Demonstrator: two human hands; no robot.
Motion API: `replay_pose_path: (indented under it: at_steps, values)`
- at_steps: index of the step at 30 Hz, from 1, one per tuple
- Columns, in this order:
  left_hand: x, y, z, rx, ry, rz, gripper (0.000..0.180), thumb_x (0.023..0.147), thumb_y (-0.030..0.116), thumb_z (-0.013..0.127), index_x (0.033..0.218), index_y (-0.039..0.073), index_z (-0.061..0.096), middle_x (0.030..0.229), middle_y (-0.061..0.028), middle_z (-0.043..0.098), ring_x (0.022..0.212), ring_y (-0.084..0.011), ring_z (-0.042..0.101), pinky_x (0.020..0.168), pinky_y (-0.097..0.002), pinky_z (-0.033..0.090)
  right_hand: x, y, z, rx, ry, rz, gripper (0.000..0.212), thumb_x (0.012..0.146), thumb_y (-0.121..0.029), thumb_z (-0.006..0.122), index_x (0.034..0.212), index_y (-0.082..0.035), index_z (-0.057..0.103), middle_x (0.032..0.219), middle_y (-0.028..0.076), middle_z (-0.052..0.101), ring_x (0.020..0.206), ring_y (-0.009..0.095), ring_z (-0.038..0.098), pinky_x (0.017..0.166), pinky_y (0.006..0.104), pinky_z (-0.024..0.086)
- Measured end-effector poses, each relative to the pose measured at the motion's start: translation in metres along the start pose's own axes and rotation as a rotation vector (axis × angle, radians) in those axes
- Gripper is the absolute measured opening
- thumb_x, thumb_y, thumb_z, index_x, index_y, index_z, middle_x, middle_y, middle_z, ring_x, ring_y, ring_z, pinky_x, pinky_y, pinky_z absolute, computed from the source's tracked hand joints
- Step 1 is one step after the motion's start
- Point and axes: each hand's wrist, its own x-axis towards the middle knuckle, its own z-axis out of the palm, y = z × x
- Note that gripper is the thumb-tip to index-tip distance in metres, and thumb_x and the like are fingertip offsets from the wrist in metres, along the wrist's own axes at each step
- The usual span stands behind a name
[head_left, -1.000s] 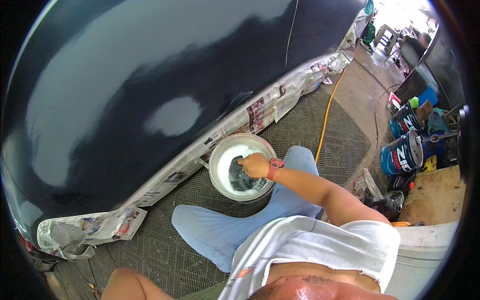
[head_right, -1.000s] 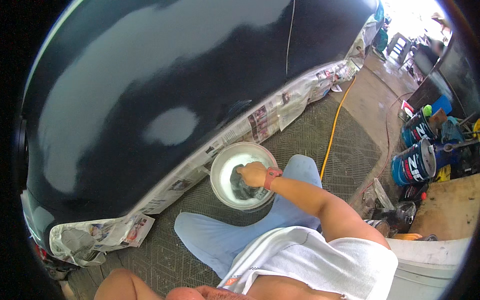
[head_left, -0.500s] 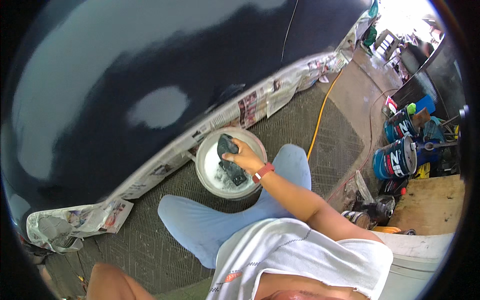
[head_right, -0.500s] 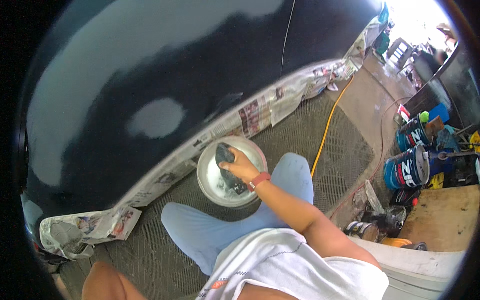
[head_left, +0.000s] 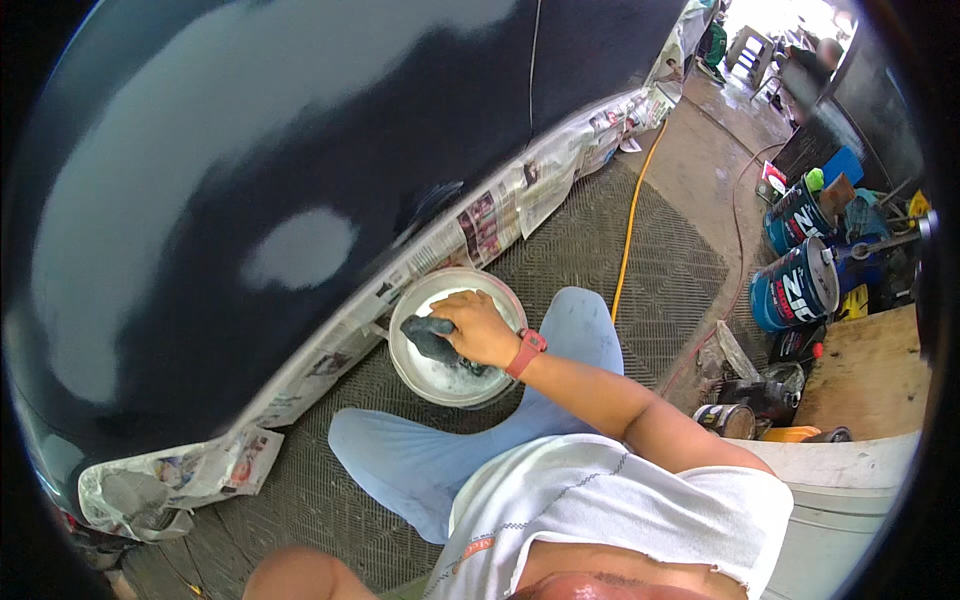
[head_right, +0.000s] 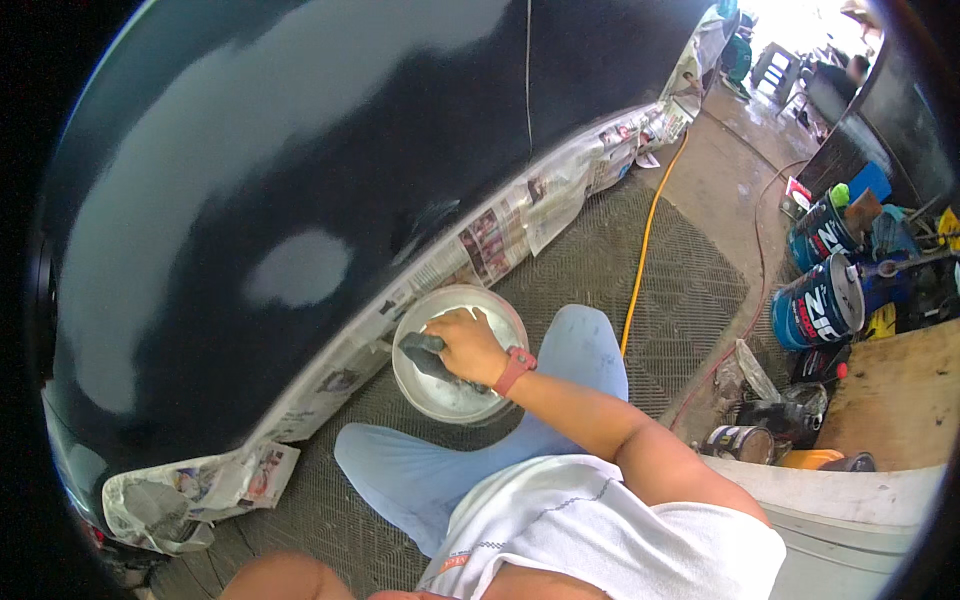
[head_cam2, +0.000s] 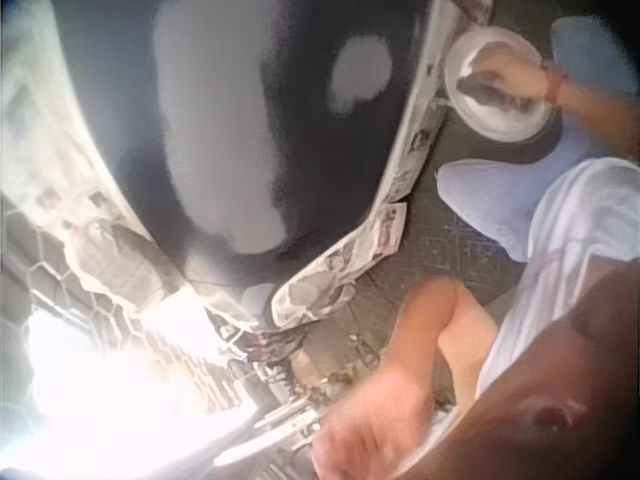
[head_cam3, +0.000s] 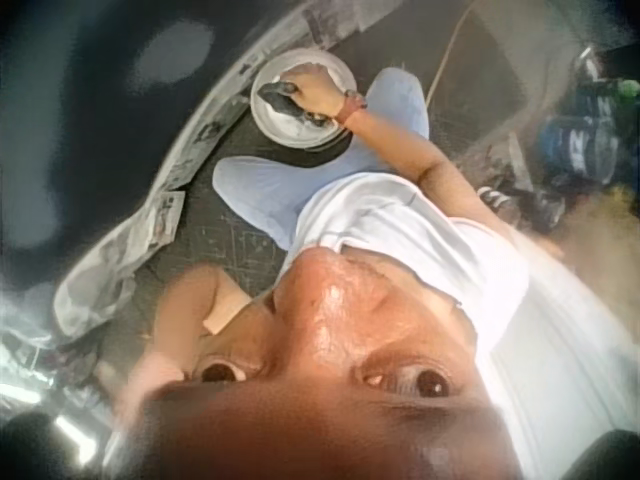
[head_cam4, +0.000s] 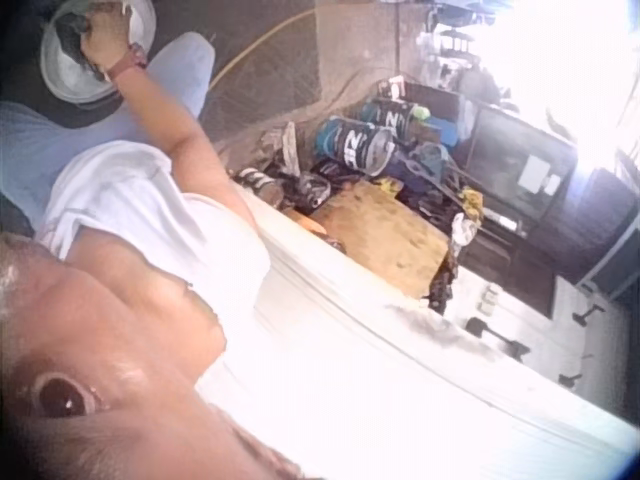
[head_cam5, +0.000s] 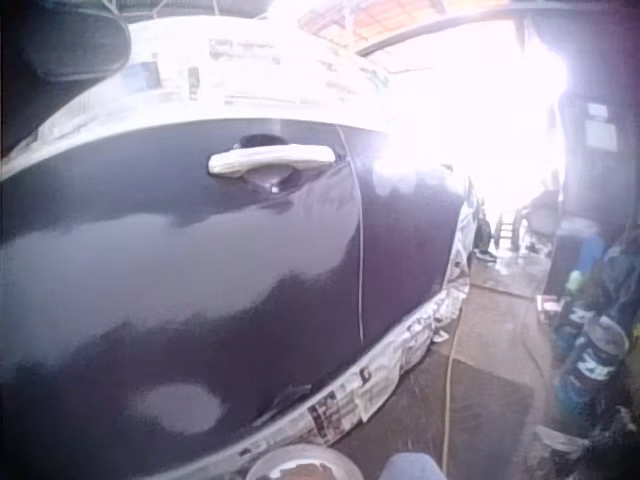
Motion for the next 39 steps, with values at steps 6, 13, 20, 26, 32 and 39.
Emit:
replay_pose_path:
  at_steps: [6,13,20,26,32,39]
  values:
    - [-0.171,-0.006,0.103,-0.162,-0.579,-0.921,0.062,0.100,0.038,0.073,0.151,0.008,0.055,0.147,-0.0134,0.058,0.127,-0.0263,0.059,0.105,-0.0429,0.049,-0.007,-0.023,-0.006,-0.071,0.118,-0.126,0.048,0.077,-0.001,0.070,0.121,-0.018,0.081,0.140,0.007,0.067,0.140,0.035,0.052,0.122,0.0646,0.031]
    - [-0.346,0.023,0.184,-0.567,-0.791,-1.345,0.088,0.073,0.006,0.097,0.150,0.003,0.052,0.136,-0.0170,0.066,0.127,-0.0297,0.063,0.110,-0.0418,0.050,0.000,-0.039,-0.020,-0.016,0.077,-0.123,0.040,0.073,0.001,0.067,0.110,-0.010,0.078,0.110,0.007,0.066,0.114,0.032,0.059,0.107,0.0495,0.041]
    - [-0.380,0.027,0.197,-0.739,-0.697,-1.494,0.055,0.092,0.001,0.080,0.141,0.001,0.055,0.125,-0.0122,0.071,0.114,-0.0223,0.069,0.104,-0.0353,0.051,-0.006,-0.004,-0.024,0.062,0.042,-0.095,0.041,0.077,0.002,0.063,0.115,-0.005,0.076,0.127,0.010,0.072,0.123,0.037,0.062,0.103,0.0513,0.049]
    - [-0.365,0.040,0.196,-0.801,-0.600,-1.565,0.074,0.094,0.006,0.079,0.158,0.006,0.043,0.136,-0.0166,0.065,0.126,-0.0257,0.064,0.109,-0.0398,0.050,-0.023,-0.017,-0.040,0.125,0.183,-0.014,0.043,0.081,0.006,0.060,0.122,-0.002,0.071,0.107,0.021,0.074,0.102,0.042,0.071,0.094,0.0471,0.055]
    - [-0.389,0.044,0.196,-0.536,-0.857,-1.208,0.118,0.066,0.039,0.102,0.166,0.025,0.042,0.121,-0.0208,0.062,0.124,-0.0453,0.060,0.109,-0.0532,0.050,-0.015,-0.064,-0.047,0.224,0.146,0.081,0.030,0.094,0.006,0.063,0.123,0.000,0.066,0.103,0.019,0.074,0.097,0.028,0.075,0.089,0.0370,0.056]
    - [-0.401,0.035,0.215,-0.691,-0.758,-1.394,0.086,0.080,0.020,0.089,0.156,0.022,0.049,0.149,-0.0299,0.055,0.137,-0.0503,0.057,0.110,-0.0546,0.050,-0.014,-0.087,-0.058,0.496,0.195,0.141,0.022,0.104,-0.004,0.065,0.125,-0.003,0.066,0.114,0.005,0.071,0.107,0.017,0.067,0.097,0.0326,0.053]
